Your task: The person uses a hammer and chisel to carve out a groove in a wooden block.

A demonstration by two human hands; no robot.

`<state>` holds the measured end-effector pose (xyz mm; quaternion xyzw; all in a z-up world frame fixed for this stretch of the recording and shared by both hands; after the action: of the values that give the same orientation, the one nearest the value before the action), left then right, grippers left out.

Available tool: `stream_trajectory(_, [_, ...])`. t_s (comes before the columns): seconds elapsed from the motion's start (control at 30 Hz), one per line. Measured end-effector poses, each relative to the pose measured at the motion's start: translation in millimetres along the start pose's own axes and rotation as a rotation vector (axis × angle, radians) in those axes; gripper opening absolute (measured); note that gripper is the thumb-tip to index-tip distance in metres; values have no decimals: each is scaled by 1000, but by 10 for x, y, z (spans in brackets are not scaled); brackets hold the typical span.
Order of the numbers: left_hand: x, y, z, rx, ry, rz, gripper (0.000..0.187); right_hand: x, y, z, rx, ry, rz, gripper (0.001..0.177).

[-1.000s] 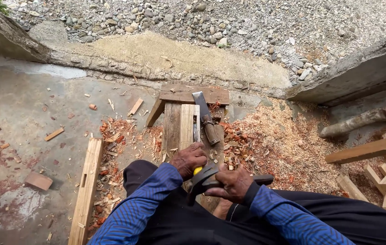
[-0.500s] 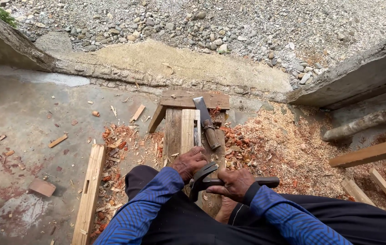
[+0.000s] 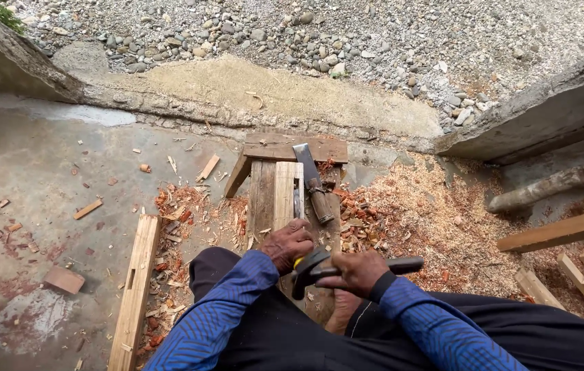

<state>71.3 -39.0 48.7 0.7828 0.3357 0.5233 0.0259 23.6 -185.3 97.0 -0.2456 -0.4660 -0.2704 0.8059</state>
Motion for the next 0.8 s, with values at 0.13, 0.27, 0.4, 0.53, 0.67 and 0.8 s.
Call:
stream_trajectory(0.13, [54,31,-37,25,12,31,15,-65,-100,-19,-287,-15,126,61])
stream_trajectory(0.27, [-61,-7,32,29,11,3,20,6,-12,71,-33,-6,62,60])
stream_trajectory(0.4, [-32,45,61,62,14,67,13,60,-11,66,-282,-62,119,59])
stream_trajectory(0.53, [-54,31,73,85,-27,37,24,135,-29,201,-18,31,34,56])
stream_trajectory(0.67, [-121,51,116,25,66,15,17,42,-27,48,-230,-18,134,57])
stream_trajectory(0.8, [-9,112,63,87,-21,50,28,133,-57,150,-6,72,-71,57])
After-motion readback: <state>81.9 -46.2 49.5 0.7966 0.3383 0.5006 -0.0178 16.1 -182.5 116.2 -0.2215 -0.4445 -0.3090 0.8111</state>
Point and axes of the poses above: each hand's wrist, its own y-axis towards the middle knuckle, its own x-axis out of the back of the hand, z = x × y, the point moved 7 cm from there along y, towards the middle knuckle, and after that the axes turned 6 degrees about z, right-handed, at the moved point
